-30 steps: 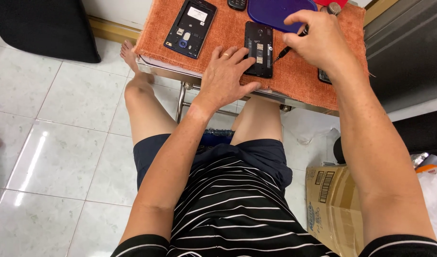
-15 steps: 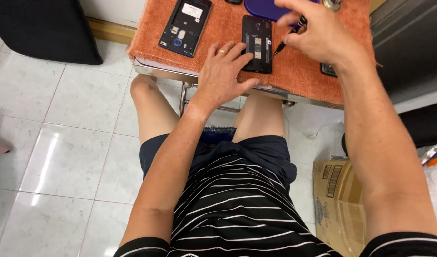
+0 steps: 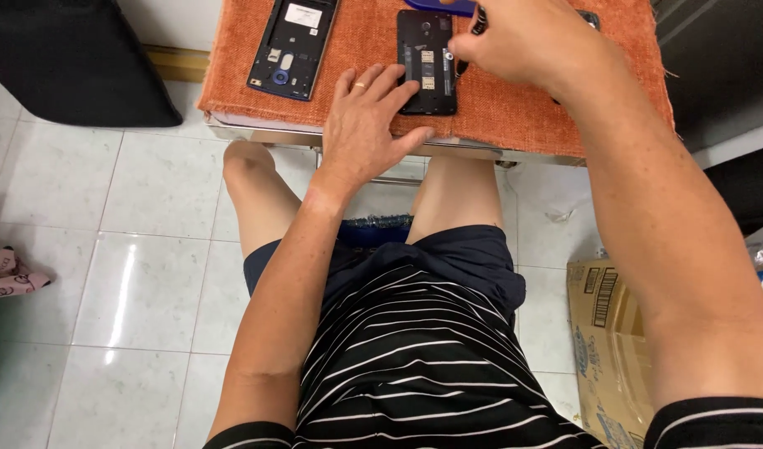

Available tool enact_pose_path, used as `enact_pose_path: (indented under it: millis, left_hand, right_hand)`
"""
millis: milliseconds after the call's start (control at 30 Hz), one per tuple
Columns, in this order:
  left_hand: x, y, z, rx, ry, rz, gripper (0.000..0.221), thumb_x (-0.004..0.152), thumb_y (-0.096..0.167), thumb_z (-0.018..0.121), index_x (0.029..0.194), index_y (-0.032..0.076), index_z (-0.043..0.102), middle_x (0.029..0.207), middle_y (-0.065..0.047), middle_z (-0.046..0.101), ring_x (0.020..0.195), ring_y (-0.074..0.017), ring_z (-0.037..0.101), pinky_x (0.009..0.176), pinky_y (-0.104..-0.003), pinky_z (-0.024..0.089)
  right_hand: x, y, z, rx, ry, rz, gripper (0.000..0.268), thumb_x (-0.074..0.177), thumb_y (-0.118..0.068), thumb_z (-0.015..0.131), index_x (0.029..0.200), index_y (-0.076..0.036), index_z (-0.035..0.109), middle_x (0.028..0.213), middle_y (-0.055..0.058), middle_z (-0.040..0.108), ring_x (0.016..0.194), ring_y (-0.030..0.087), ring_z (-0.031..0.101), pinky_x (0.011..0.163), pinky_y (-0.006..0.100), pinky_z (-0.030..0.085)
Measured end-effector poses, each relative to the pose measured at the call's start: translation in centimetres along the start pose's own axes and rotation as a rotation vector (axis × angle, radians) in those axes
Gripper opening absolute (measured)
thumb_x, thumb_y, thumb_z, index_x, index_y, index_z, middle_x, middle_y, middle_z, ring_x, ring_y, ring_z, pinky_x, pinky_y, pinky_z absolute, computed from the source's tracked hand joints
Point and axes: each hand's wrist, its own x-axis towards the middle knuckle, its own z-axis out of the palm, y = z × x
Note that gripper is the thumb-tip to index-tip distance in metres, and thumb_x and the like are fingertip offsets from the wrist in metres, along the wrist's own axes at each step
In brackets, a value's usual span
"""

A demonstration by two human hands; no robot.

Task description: Using a precision screwdriver to remove screws from the internal frame of a smartphone during disassembly.

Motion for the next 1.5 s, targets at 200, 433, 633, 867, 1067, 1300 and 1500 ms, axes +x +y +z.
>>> enact_pose_path:
  millis: [200, 433, 633, 867, 1067, 1300, 1500]
  left_hand:
    - [0.3, 0.3, -0.3, -0.011, -0.050, -0.044, 0.062, 0.092, 0.058, 0.074, 0.131, 0.010, 0.068, 0.139, -0.011, 0.063, 0.132, -0.0334, 0.054, 0.113, -0.053, 0.032]
    - [0.0, 0.0, -0.1, -0.007, -0.006, -0.030, 0.056, 0.094, 0.056, 0.073, 0.128, 0.011, 0.069, 0.138, -0.011, 0.063, 0.131, -0.0343, 0.057, 0.112, -0.053, 0.033]
    - [0.2, 0.1, -0.1, -0.016, -0.002, 0.004, 0.056, 0.094, 0.051, 0.075, 0.130, 0.008, 0.069, 0.138, -0.012, 0.062, 0.130, -0.0354, 0.055, 0.112, -0.054, 0.034]
    - [0.0, 0.1, -0.1, 0.012, -0.014, -0.006, 0.060, 0.093, 0.056, 0.077, 0.130, 0.010, 0.068, 0.138, -0.011, 0.063, 0.129, -0.0351, 0.056, 0.110, -0.053, 0.035]
    - [0.1, 0.3, -0.1, 0.010, -0.019, -0.015, 0.060, 0.093, 0.057, 0.075, 0.131, 0.010, 0.068, 0.138, -0.011, 0.063, 0.130, -0.0351, 0.056, 0.112, -0.053, 0.034]
    - [0.0, 0.2, 0.0, 0.020, 0.009, -0.003, 0.060, 0.091, 0.057, 0.078, 0.129, 0.010, 0.069, 0.136, -0.012, 0.064, 0.128, -0.0356, 0.058, 0.110, -0.052, 0.036]
    - [0.0, 0.3, -0.1, 0.021, -0.006, -0.007, 0.061, 0.093, 0.058, 0.075, 0.130, 0.010, 0.069, 0.138, -0.012, 0.063, 0.128, -0.0368, 0.058, 0.111, -0.053, 0.035]
  right_hand:
    - [2.0, 1.6, 1.2, -0.152, 0.022, -0.131, 0.020, 0.101, -0.021, 0.063, 0.119, -0.017, 0.072, 0.099, 0.015, 0.069, 0.081, 0.039, 0.059, 0.060, 0.054, 0.043]
    - [2.3, 2.7, 1.9, 0.084, -0.042, -0.102, 0.013, 0.095, 0.005, 0.053, 0.092, -0.008, 0.056, 0.078, 0.006, 0.054, 0.060, 0.020, 0.042, 0.049, 0.039, 0.029]
    - [2.5, 3.6, 1.8, -0.016, 0.230, -0.298, 0.047, 0.096, -0.012, 0.072, 0.142, -0.002, 0.066, 0.134, 0.022, 0.069, 0.114, 0.045, 0.061, 0.085, 0.053, 0.046]
    - [1.8, 3.2, 1.1, -0.037, 0.093, -0.253, 0.060, 0.095, -0.015, 0.076, 0.151, -0.003, 0.058, 0.124, 0.022, 0.064, 0.092, 0.040, 0.063, 0.072, 0.053, 0.048]
    - [2.2, 3.8, 1.3, -0.033, 0.160, -0.326, 0.032, 0.099, -0.008, 0.059, 0.128, -0.007, 0.073, 0.115, 0.013, 0.072, 0.092, 0.035, 0.062, 0.070, 0.048, 0.045]
    - [2.0, 3.2, 1.6, -0.040, 0.200, -0.245, 0.011, 0.097, -0.022, 0.075, 0.102, -0.012, 0.079, 0.096, 0.009, 0.073, 0.081, 0.033, 0.061, 0.066, 0.051, 0.043]
    - [0.9, 2.6, 0.5, 0.149, 0.033, -0.257, 0.067, 0.084, 0.009, 0.069, 0.147, -0.010, 0.059, 0.118, 0.006, 0.075, 0.096, 0.023, 0.066, 0.069, 0.039, 0.048]
